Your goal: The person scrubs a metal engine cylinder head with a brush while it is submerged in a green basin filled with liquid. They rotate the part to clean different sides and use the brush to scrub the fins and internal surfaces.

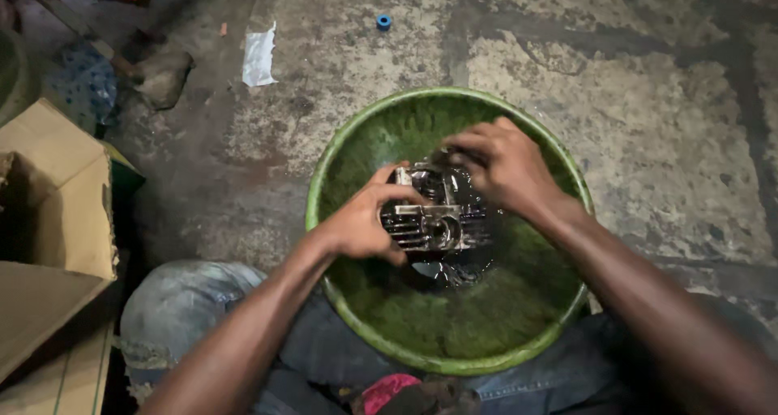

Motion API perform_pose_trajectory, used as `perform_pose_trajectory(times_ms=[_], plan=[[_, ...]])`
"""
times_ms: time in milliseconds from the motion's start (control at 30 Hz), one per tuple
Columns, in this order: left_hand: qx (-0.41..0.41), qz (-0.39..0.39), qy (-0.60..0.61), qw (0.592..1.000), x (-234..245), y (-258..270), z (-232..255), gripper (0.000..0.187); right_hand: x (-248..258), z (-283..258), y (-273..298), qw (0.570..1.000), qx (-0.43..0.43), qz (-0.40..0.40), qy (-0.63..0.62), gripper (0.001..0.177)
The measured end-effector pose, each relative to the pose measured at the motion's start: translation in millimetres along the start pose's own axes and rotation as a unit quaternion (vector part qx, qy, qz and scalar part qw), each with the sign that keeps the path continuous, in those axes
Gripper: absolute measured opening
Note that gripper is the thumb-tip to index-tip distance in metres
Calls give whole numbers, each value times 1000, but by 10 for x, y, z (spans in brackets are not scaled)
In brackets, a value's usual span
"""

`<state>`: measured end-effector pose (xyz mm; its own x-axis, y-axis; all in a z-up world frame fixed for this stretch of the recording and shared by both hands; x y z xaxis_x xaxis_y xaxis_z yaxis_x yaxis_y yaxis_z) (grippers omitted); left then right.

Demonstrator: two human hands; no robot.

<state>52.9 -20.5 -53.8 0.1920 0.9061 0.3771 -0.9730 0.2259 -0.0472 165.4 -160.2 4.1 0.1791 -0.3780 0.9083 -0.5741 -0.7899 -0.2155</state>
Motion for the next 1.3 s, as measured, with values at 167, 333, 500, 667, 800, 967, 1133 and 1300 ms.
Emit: perform_pose_trajectory(times_ms=[167,333,500,667,800,967,1133,1300], plan=[[27,1,-8,1000,6,69,-70,85,-242,-247,-230,996,63,-51,49,52],[22,-2,19,1000,8,45,-97,82,-221,15,-42,979,101,-94,152,63],[13,1,13,1000,7,21,-142,84,-194,151,127,978,31,-126,162,68],[11,-11,-10,1000,-12,34,-135,85,-241,-371,-31,998,60,-20,30,57],[-13,-19,8,1000,15,69,-11,85,-174,-452,0,991,127,15,49,61],[30,-35,-23,999,4,46,30,83,-132,-104,99,996,46,-48,67,57],[22,-32,-21,999,-14,75,53,84,-58,-285,43,997,68,15,23,57],[12,-23,-22,999,11,82,37,84,-235,-366,-63,994,78,-30,64,57]])
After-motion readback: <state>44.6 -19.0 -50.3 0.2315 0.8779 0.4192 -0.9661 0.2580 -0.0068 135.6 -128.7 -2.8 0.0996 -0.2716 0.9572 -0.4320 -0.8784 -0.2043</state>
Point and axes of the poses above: each hand's wrist, its own y-axis away from the middle knuckle, its own x-axis out of the back of the hand, z = x × y, the point moved 8 cm from there along -y, towards the middle knuckle, and after that the axes turned 1 degree about -z, right-handed, at the moved point
